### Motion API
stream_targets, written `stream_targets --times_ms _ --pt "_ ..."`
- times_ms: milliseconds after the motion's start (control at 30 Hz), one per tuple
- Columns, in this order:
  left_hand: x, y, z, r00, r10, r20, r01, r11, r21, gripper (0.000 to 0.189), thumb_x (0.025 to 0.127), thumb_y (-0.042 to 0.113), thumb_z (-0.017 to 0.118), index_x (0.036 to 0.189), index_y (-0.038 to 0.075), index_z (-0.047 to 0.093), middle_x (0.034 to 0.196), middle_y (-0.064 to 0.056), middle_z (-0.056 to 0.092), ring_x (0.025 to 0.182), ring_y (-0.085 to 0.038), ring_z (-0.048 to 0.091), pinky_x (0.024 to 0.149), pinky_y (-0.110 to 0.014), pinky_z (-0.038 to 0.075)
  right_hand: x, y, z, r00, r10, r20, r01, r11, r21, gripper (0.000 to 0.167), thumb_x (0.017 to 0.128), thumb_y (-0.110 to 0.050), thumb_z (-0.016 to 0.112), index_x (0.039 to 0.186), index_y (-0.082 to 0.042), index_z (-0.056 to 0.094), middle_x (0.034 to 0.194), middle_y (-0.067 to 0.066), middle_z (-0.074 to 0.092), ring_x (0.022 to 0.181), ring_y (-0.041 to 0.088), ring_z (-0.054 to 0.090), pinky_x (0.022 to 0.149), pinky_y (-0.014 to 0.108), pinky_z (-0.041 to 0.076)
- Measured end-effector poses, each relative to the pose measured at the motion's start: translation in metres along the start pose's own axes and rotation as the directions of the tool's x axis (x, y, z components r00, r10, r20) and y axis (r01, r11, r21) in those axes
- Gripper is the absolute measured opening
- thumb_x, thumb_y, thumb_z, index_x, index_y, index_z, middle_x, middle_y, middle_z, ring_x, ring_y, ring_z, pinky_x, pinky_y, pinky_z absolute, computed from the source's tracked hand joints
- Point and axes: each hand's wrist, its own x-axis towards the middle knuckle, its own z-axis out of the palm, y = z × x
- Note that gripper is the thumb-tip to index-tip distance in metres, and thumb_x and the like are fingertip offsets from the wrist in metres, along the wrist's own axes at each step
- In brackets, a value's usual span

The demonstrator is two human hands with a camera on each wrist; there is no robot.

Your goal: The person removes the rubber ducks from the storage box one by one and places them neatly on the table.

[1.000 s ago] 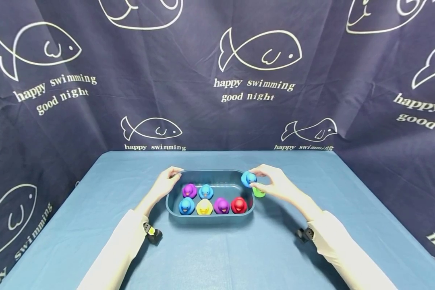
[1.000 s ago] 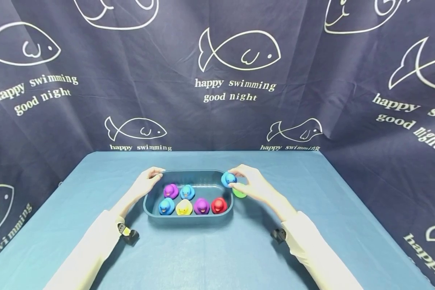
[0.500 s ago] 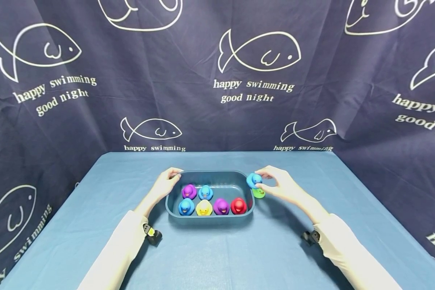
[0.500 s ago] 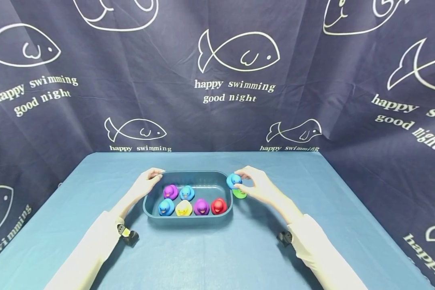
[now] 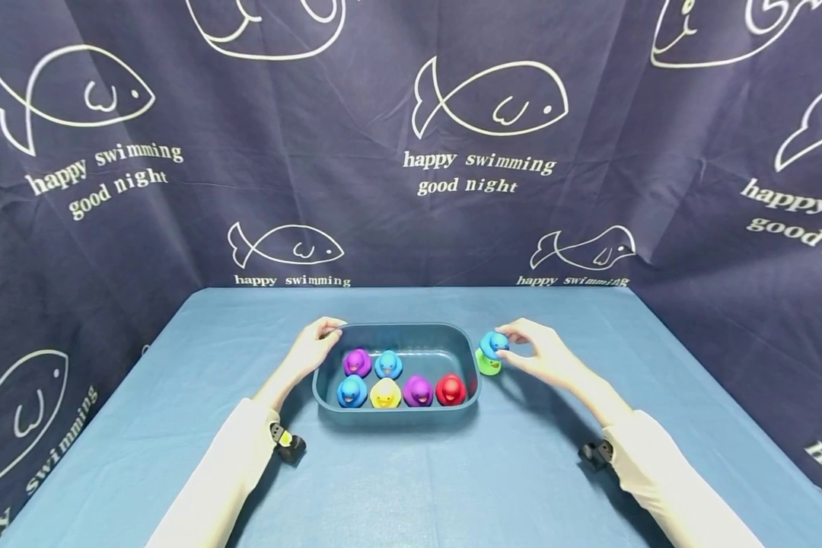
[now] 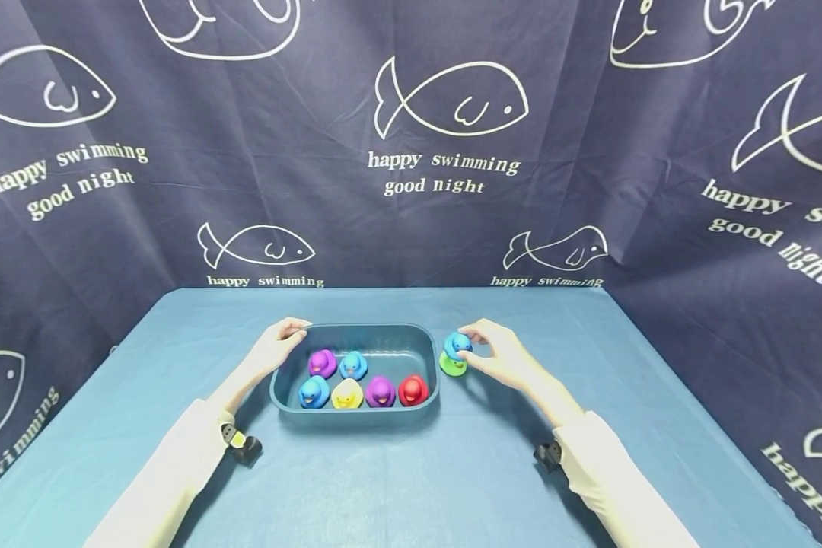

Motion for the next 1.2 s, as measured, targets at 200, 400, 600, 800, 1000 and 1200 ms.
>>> stream_targets --times_ms 200,400,600,800,1000,1200 --pt "-0.001 0.001 0.000 1.000 -0.005 -0.009 0.005 1.000 -0.006 0.026 0.093 0.009 0.053 0.116 0.001 0.060 0.108 -0.019 0.066 0.095 -0.023 0.057 0.079 -0.028 0.041 -0.004 0.006 -0.002 1.000 0.021 -0.005 -0.021 1.000 -0.006 0.033 0.074 -0.004 0.076 0.105 0.001 0.065 0.096 0.008 0.066 0.081 0.022 0.062 0.077 0.035 0.053" --pt "-0.001 0.001 0.001 1.000 0.001 -0.013 -0.001 1.000 -0.015 0.025 0.093 0.009 0.053 0.115 0.001 0.060 0.107 -0.019 0.066 0.092 -0.021 0.056 0.079 -0.028 0.041 -0.009 0.011 -0.003 0.999 0.037 0.001 -0.037 0.999 -0.029 0.033 0.074 -0.004 0.076 0.105 0.001 0.065 0.095 0.008 0.066 0.081 0.023 0.062 0.076 0.035 0.053" --pt "-0.001 0.001 0.000 1.000 0.006 -0.017 -0.006 1.000 -0.011 0.025 0.092 0.009 0.053 0.115 0.001 0.060 0.106 -0.018 0.067 0.092 -0.020 0.056 0.079 -0.028 0.041 -0.012 0.013 -0.005 1.000 0.016 -0.022 -0.016 1.000 -0.022 0.033 0.074 -0.004 0.075 0.105 0.002 0.065 0.095 0.010 0.066 0.079 0.022 0.061 0.075 0.031 0.053" --pt "-0.002 0.000 0.000 1.000 0.007 -0.015 -0.007 1.000 -0.010 0.025 0.092 0.010 0.053 0.115 0.001 0.060 0.106 -0.018 0.067 0.093 -0.021 0.057 0.079 -0.029 0.042 -0.015 0.016 -0.006 0.998 -0.027 -0.054 0.026 1.000 -0.008 0.032 0.075 -0.008 0.075 0.103 0.004 0.064 0.092 0.011 0.065 0.076 0.021 0.060 0.074 0.023 0.051" --pt "-0.002 0.000 0.000 1.000 -0.004 -0.004 0.004 1.000 -0.010 0.026 0.092 0.011 0.053 0.116 0.002 0.060 0.107 -0.017 0.067 0.093 -0.021 0.057 0.080 -0.029 0.042 -0.021 0.018 -0.009 0.999 0.053 0.001 -0.053 0.997 -0.054 0.031 0.076 -0.005 0.074 0.105 0.002 0.064 0.097 0.011 0.066 0.080 0.023 0.062 0.075 0.034 0.053" --pt "-0.002 0.000 0.001 1.000 0.006 -0.011 -0.006 1.000 -0.013 0.025 0.092 0.010 0.054 0.115 0.001 0.061 0.106 -0.018 0.067 0.091 -0.019 0.056 0.078 -0.028 0.041 -0.025 0.023 -0.010 0.996 0.087 0.014 -0.086 0.994 -0.071 0.032 0.076 -0.006 0.075 0.106 0.001 0.064 0.098 0.009 0.066 0.081 0.021 0.064 0.076 0.037 0.053"
